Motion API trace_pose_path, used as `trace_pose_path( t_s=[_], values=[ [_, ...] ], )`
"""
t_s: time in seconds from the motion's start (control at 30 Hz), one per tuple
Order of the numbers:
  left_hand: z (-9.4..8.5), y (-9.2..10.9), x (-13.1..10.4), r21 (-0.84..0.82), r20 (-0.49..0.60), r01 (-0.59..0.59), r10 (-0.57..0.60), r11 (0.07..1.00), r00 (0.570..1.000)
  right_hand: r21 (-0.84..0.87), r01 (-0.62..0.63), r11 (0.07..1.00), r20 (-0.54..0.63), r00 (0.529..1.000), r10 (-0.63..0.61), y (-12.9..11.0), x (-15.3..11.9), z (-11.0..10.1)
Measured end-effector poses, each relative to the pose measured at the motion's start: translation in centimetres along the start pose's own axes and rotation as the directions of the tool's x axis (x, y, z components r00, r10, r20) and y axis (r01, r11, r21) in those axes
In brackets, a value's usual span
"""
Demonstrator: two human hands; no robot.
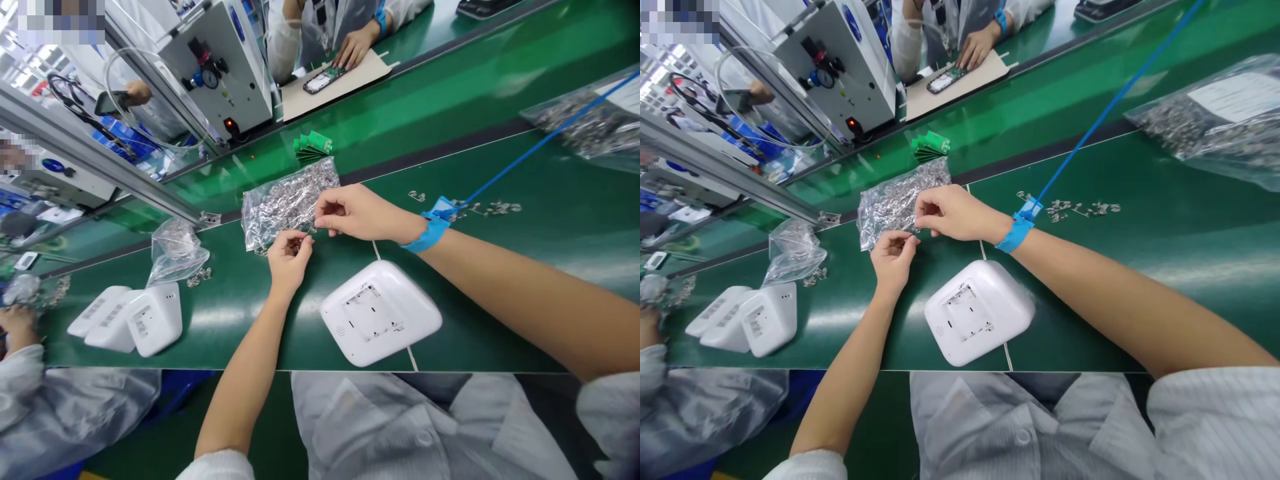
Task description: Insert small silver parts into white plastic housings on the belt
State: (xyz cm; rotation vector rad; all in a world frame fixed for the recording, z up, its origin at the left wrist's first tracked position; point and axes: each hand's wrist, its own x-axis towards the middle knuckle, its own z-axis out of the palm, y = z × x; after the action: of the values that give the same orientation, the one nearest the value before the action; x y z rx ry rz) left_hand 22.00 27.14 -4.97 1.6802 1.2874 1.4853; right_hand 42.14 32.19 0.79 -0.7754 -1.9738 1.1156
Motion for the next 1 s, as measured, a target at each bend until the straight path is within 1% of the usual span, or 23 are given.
trace_pose_path(
  t_s=[0.03, 0.1, 0.13, 0.2, 0.23, 0.3, 0.37, 0.4, 0.47, 0.53, 0.57, 0.63, 0.7, 0.73, 0.8, 0.83, 0.9, 0.93, 1.0],
  values=[
    [-0.1, 0.1, -0.1, 0.096, -0.019, -0.092, 0.094, 0.991, 0.995, 0.026, 0.000, 1.000, -0.006, 1.000, 0.000, 0.0, 0.0, 0.1],
    [-0.2, 0.4, -0.3, 0.257, -0.033, -0.251, 0.268, 0.933, 0.963, 0.060, 0.012, 0.998, -0.027, 1.000, -0.010, 0.1, 0.0, 0.4],
    [-0.2, 0.5, -0.4, 0.319, -0.027, -0.307, 0.332, 0.897, 0.943, 0.061, 0.029, 0.998, -0.051, 0.998, -0.026, 0.1, 0.0, 0.5],
    [-0.2, 0.7, -0.5, 0.410, -0.017, -0.368, 0.411, 0.834, 0.911, 0.018, 0.083, 0.996, -0.094, 0.992, -0.081, 0.1, 0.1, 0.7],
    [-0.1, 0.7, -0.6, 0.444, -0.015, -0.381, 0.432, 0.811, 0.902, -0.033, 0.120, 0.992, -0.100, 0.987, -0.123, 0.1, 0.0, 0.7],
    [0.0, 0.7, -0.6, 0.486, -0.012, -0.388, 0.450, 0.783, 0.893, -0.184, 0.213, 0.960, -0.066, 0.971, -0.228, 0.2, 0.0, 0.8],
    [0.0, 0.6, -0.6, 0.509, 0.001, -0.386, 0.448, 0.769, 0.894, -0.347, 0.283, 0.894, -0.022, 0.951, -0.310, 0.4, -0.2, 0.8],
    [0.0, 0.6, -0.6, 0.519, 0.007, -0.381, 0.442, 0.765, 0.897, -0.413, 0.296, 0.861, -0.017, 0.943, -0.332, 0.5, -0.2, 0.9],
    [0.0, 0.6, -0.5, 0.537, 0.006, -0.364, 0.428, 0.761, 0.904, -0.499, 0.285, 0.819, -0.018, 0.941, -0.338, 0.8, -0.3, 1.0],
    [-0.1, 0.6, -0.4, 0.543, -0.008, -0.351, 0.422, 0.763, 0.907, -0.526, 0.255, 0.811, -0.014, 0.951, -0.308, 1.0, -0.3, 1.1],
    [-0.1, 0.7, -0.4, 0.544, -0.010, -0.354, 0.427, 0.761, 0.904, -0.520, 0.234, 0.822, -0.011, 0.960, -0.280, 1.0, -0.3, 1.1],
    [-0.1, 0.7, -0.4, 0.552, -0.001, -0.378, 0.454, 0.743, 0.891, -0.441, 0.151, 0.885, -0.011, 0.985, -0.173, 0.6, -0.2, 1.1],
    [0.0, 0.8, -0.4, 0.569, 0.016, -0.412, 0.491, 0.712, 0.871, -0.265, -0.007, 0.964, -0.011, 1.000, 0.005, -0.1, -0.2, 1.1],
    [0.0, 0.7, -0.5, 0.581, 0.027, -0.426, 0.506, 0.694, 0.862, -0.162, -0.098, 0.982, 0.004, 0.995, 0.100, -0.5, -0.2, 1.1],
    [0.1, 0.7, -0.6, 0.609, 0.048, -0.441, 0.524, 0.659, 0.850, 0.010, -0.242, 0.970, 0.060, 0.969, 0.241, -1.1, -0.3, 1.3],
    [0.1, 0.6, -0.6, 0.624, 0.056, -0.443, 0.528, 0.644, 0.847, 0.066, -0.283, 0.957, 0.094, 0.956, 0.277, -1.2, -0.3, 1.4],
    [0.1, 0.5, -0.7, 0.645, 0.065, -0.445, 0.535, 0.622, 0.842, 0.152, -0.318, 0.936, 0.159, 0.942, 0.295, -1.2, -0.4, 1.8],
    [0.0, 0.5, -0.7, 0.646, 0.064, -0.447, 0.540, 0.619, 0.839, 0.195, -0.320, 0.927, 0.174, 0.941, 0.289, -1.1, -0.4, 2.0],
    [0.0, 0.4, -0.8, 0.638, 0.049, -0.443, 0.541, 0.630, 0.840, 0.279, -0.301, 0.912, 0.155, 0.951, 0.266, -0.6, -0.3, 2.3]
  ],
)
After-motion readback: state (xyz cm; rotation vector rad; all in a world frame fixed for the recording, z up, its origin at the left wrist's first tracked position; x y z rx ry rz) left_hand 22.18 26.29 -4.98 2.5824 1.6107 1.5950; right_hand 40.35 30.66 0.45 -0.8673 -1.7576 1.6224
